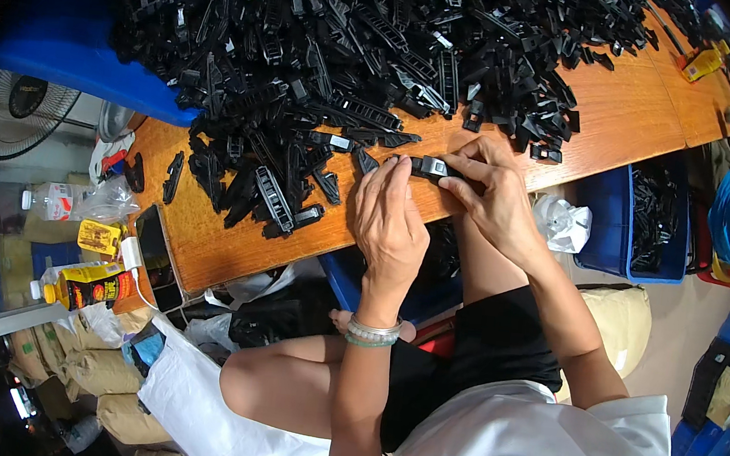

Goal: The person sorts through black plastic components on a table and assembles small plastic clips onto them by hand.

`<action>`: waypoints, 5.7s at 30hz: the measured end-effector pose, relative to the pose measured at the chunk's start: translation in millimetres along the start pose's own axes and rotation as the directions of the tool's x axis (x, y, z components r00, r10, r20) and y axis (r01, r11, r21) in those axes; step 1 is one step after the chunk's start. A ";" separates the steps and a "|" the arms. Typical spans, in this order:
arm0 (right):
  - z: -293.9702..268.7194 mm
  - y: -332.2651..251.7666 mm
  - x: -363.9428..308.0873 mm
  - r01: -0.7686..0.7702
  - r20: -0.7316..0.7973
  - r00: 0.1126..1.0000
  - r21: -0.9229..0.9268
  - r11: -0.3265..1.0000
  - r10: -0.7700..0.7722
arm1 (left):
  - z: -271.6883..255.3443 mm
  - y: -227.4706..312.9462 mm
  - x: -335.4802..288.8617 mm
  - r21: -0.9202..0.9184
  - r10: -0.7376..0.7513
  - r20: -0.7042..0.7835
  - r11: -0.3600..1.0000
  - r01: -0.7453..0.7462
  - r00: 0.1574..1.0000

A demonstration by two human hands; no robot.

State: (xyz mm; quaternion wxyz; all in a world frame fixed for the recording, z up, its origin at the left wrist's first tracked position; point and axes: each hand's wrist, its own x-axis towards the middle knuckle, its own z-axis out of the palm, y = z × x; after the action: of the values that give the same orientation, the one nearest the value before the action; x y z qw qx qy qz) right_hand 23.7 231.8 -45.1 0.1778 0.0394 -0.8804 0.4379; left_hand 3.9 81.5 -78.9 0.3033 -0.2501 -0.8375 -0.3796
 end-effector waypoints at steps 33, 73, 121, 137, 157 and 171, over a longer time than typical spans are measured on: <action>-34.9 17.2 -2.6 -0.265 0.149 0.963 0.398 0.878 0.224 | -13.0 9.2 17.7 -0.054 -0.157 0.228 0.983 0.173 0.961; -0.3 10.5 6.1 0.133 -0.055 0.991 0.178 0.975 -0.125 | -28.2 -1.6 38.6 0.156 0.063 0.302 0.981 -0.114 0.951; -53.2 69.2 -10.7 -0.002 -0.298 0.946 -0.406 0.914 -0.130 | 2.3 5.3 32.1 0.189 0.114 0.238 0.969 -0.161 0.964; -33.0 23.0 -16.2 -0.127 0.008 0.991 0.328 0.936 0.131 | -20.8 5.2 6.7 -0.101 -0.135 0.197 0.982 0.157 0.971; -35.0 13.6 -11.8 -0.026 0.176 0.984 0.093 0.995 0.009 | -31.4 -0.6 15.4 -0.161 -0.175 0.311 0.959 0.233 0.934; -19.1 8.8 -12.6 0.158 0.099 0.983 -0.025 0.987 -0.154 | -27.2 0.8 17.4 -0.157 -0.119 0.330 0.971 0.179 0.937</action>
State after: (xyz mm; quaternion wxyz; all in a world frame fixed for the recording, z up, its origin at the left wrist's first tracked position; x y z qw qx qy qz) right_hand 38.9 251.0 -45.6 0.1692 0.1266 -0.8892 0.4058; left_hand 1.1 63.9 -52.0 0.1101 -0.2707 -0.8530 -0.4324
